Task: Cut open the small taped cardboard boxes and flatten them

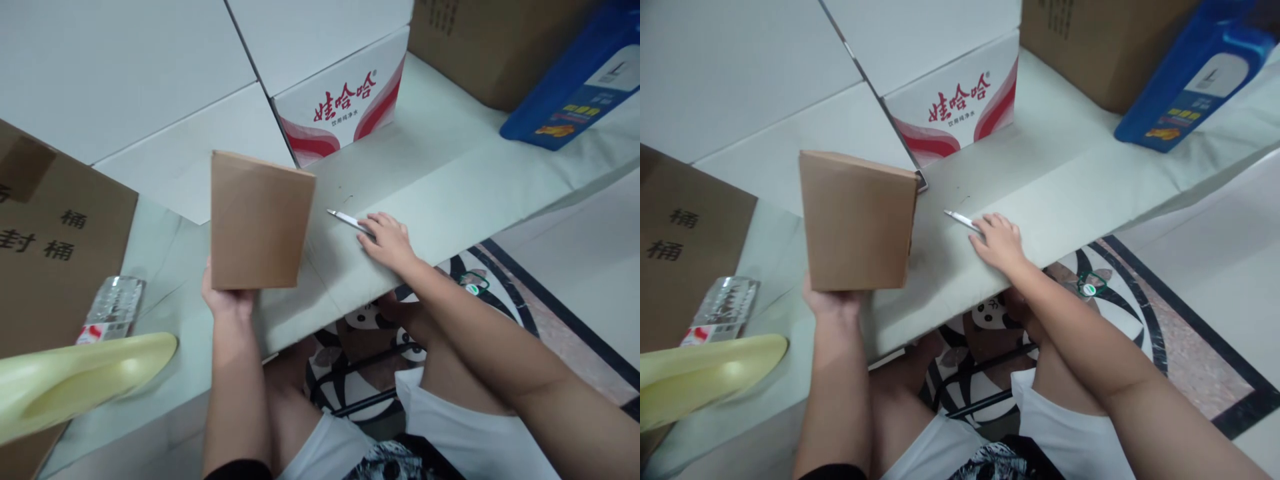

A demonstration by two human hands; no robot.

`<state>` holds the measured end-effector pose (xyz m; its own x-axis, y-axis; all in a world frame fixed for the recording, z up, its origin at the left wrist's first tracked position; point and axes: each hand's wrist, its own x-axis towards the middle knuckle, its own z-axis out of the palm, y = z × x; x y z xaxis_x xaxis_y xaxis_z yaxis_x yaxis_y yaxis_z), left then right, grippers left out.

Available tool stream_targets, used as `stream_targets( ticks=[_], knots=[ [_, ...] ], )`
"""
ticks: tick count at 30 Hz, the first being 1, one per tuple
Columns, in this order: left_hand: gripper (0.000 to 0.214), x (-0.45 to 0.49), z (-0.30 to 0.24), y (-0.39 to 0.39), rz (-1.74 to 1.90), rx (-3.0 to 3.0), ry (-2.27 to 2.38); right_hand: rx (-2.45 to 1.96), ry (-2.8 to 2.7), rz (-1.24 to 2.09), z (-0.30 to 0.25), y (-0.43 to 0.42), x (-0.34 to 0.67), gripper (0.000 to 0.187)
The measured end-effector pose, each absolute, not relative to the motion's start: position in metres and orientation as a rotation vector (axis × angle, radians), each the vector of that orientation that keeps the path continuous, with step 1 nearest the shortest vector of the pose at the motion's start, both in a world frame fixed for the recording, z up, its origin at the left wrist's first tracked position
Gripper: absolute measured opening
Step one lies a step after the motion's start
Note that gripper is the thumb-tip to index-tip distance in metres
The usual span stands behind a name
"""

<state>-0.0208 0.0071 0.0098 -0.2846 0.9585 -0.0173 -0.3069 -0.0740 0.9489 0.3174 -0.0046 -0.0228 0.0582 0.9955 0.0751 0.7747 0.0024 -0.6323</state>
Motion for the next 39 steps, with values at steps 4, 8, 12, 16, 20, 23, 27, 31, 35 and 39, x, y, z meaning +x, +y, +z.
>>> stream_targets(
  ticks=[4,8,12,16,20,23,27,31,35,39],
  knots=[
    [0.04,-0.027,0.005,0.01,1.763,0.813,1.319,-1.838,-1.884,0.453,-0.021,-0.004,0.311,0.034],
    [0.041,-0.025,0.005,0.006,1.615,0.792,1.239,-1.856,-1.907,0.384,-0.023,-0.003,0.309,0.031],
    [0.042,-0.018,0.002,0.009,1.533,0.641,1.268,-1.793,-1.803,0.435,-0.025,0.0,0.308,0.044],
    [0.027,-0.008,-0.001,0.018,1.434,0.601,1.237,-1.652,-1.506,0.676,-0.022,0.006,0.302,0.04],
    [0.029,-0.003,0.0,0.024,1.447,0.625,1.239,-1.54,-1.293,0.925,-0.015,0.021,0.279,0.033],
    [0.038,0.001,-0.002,0.026,1.467,0.699,1.271,-1.44,-1.233,1.041,-0.012,0.034,0.256,0.033],
    [0.036,0.006,-0.002,0.022,1.458,0.71,1.288,-1.237,-1.306,1.137,-0.007,0.038,0.232,0.037],
    [0.034,0.01,0.01,0.007,1.393,0.579,1.152,-0.857,-1.328,1.162,0.009,0.02,0.222,0.049],
    [0.037,0.023,0.019,-0.009,1.309,0.535,0.974,-0.748,-1.336,1.128,0.041,-0.001,0.229,0.05],
    [0.028,0.042,0.013,-0.014,1.229,0.498,0.87,-0.833,-1.243,0.993,0.068,-0.017,0.241,0.047]
  ],
)
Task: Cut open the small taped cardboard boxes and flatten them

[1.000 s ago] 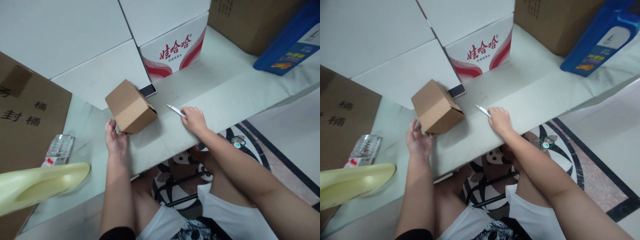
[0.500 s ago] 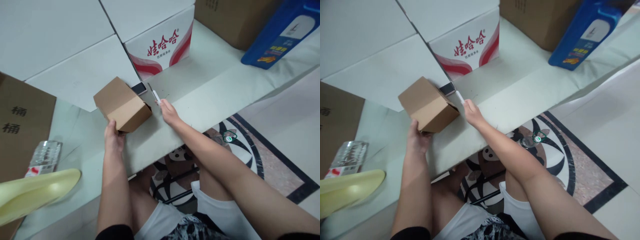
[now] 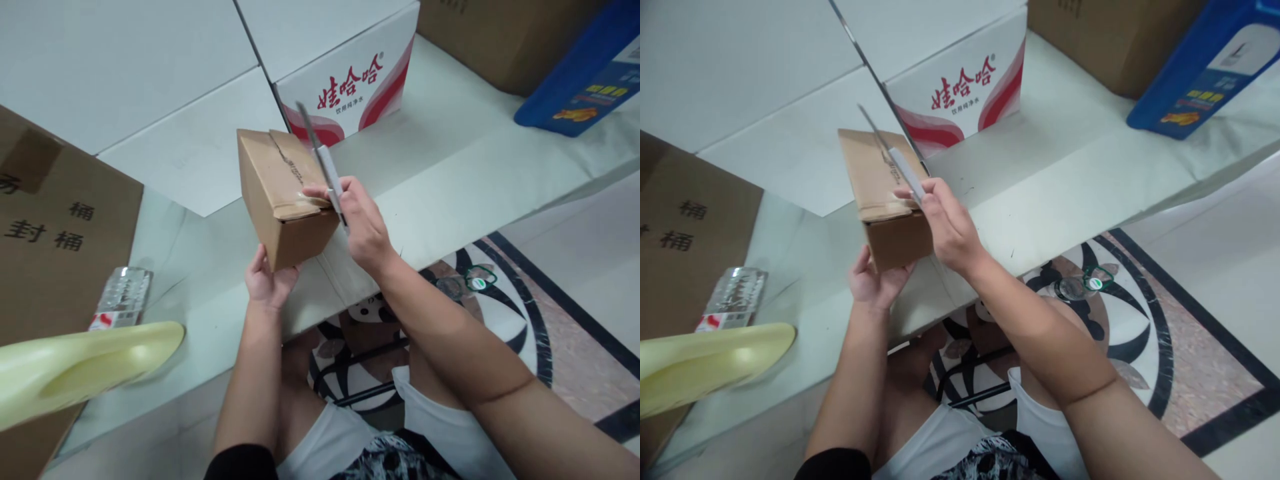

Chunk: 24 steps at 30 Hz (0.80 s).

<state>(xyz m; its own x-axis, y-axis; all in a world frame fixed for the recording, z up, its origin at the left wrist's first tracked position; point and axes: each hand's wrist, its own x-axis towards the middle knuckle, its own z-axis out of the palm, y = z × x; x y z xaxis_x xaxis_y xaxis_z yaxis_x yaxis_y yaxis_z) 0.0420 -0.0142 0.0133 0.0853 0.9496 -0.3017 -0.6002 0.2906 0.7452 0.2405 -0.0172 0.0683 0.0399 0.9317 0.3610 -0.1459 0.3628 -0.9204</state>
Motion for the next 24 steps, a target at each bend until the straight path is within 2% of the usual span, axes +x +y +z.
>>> stream_targets(
  ticks=[3,8,10,13,15,16,20,24],
  knots=[
    [0.022,0.053,0.007,-0.014,1.154,0.451,0.892,-0.896,-1.134,0.894,0.071,-0.026,0.246,0.041],
    [0.048,0.061,-0.005,-0.013,0.973,0.583,1.09,-0.938,-1.125,0.807,0.054,-0.033,0.255,0.04],
    [0.063,0.06,-0.011,-0.012,1.101,0.695,1.308,-0.95,-1.17,0.813,0.05,-0.034,0.259,0.038],
    [0.077,0.056,-0.015,-0.012,1.622,1.094,1.468,-0.968,-1.244,0.826,0.049,-0.036,0.263,0.036],
    [0.069,0.056,-0.012,-0.014,1.877,1.51,1.324,-0.96,-1.336,0.853,0.051,-0.037,0.262,0.034],
    [0.061,0.057,-0.009,-0.016,1.89,1.73,1.233,-0.949,-1.4,0.87,0.053,-0.038,0.261,0.033],
    [0.042,0.066,0.005,-0.023,1.642,2.341,1.096,-0.895,-1.58,0.838,0.055,-0.042,0.253,0.029],
    [0.034,0.07,0.008,-0.026,1.631,2.415,1.139,-0.87,-1.402,0.663,0.058,-0.047,0.257,0.028]
  ],
)
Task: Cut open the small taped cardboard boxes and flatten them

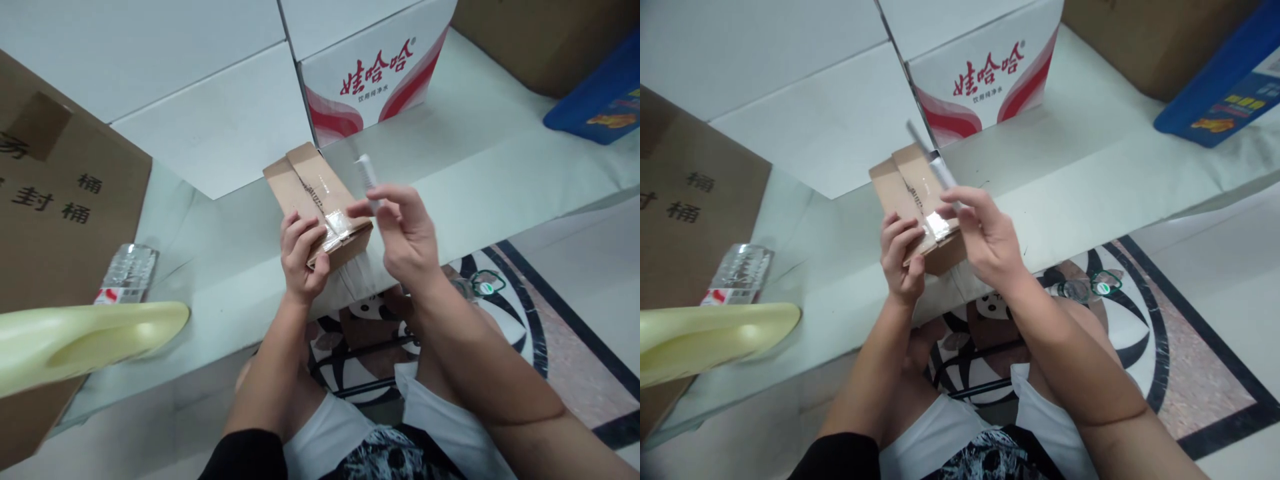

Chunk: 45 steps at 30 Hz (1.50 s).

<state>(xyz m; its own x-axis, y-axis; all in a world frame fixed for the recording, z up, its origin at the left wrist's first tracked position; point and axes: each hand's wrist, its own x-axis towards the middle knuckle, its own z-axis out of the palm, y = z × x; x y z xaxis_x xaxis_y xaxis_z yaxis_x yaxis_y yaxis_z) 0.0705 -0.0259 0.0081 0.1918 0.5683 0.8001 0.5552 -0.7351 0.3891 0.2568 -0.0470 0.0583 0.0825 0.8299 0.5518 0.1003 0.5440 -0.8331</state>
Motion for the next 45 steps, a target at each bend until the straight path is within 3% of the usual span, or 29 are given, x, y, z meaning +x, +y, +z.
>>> stream_targets(
  ticks=[7,12,17,22,45],
  knots=[
    [0.03,0.076,0.008,-0.026,1.715,2.344,1.076,-0.543,-1.365,0.967,0.071,-0.054,0.275,0.051],
    [0.03,0.077,0.008,-0.025,1.731,2.349,1.064,-0.894,-1.414,0.815,0.069,-0.063,0.267,0.018],
    [0.029,0.076,0.006,-0.026,1.73,2.33,1.058,-1.047,-1.797,0.455,0.077,-0.072,0.264,0.021],
    [0.027,0.079,0.006,-0.026,1.76,2.307,1.07,-0.92,-1.976,0.011,0.074,-0.081,0.255,0.021],
    [0.029,0.082,0.003,-0.024,1.766,2.32,1.139,-1.179,-1.904,-0.049,0.05,-0.088,0.232,0.022]
  ],
)
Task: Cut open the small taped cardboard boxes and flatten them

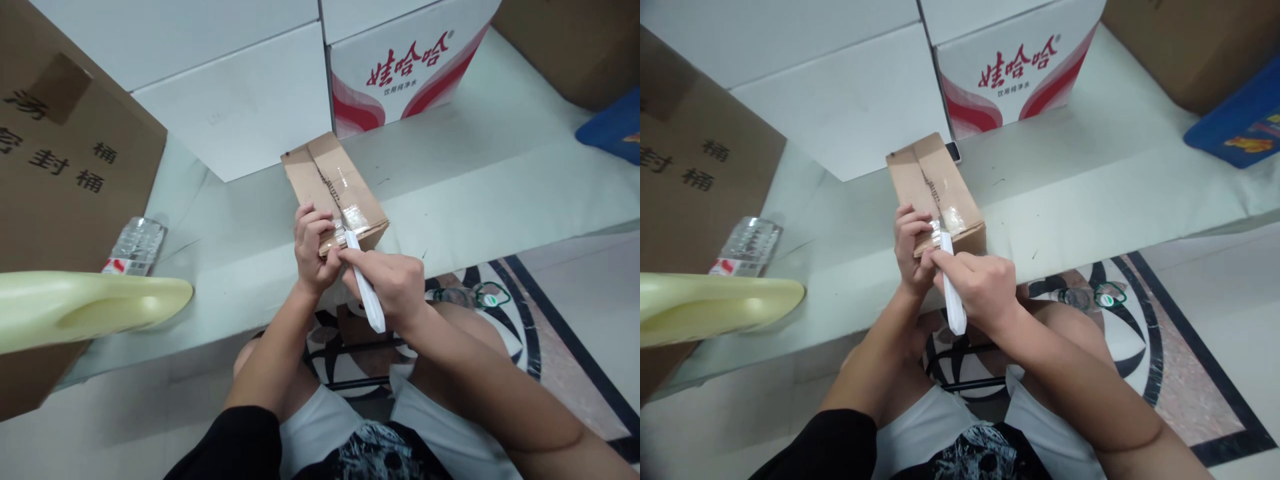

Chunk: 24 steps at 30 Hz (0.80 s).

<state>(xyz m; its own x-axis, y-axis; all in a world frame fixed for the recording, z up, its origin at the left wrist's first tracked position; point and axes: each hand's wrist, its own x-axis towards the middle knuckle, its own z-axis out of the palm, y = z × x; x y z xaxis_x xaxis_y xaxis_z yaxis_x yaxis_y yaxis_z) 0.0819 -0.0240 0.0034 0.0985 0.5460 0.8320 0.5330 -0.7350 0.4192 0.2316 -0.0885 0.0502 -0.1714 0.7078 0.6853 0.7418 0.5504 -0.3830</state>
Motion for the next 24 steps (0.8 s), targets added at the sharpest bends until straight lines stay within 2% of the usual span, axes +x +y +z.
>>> stream_targets(
  ticks=[12,24],
  knots=[
    [0.033,0.085,0.0,-0.022,1.827,2.348,1.201,-1.202,-1.848,-0.044,0.06,-0.094,0.232,0.022],
    [0.033,0.084,0.002,-0.02,1.839,2.387,1.21,-1.215,-1.612,0.287,0.072,-0.092,0.241,0.023]
  ],
)
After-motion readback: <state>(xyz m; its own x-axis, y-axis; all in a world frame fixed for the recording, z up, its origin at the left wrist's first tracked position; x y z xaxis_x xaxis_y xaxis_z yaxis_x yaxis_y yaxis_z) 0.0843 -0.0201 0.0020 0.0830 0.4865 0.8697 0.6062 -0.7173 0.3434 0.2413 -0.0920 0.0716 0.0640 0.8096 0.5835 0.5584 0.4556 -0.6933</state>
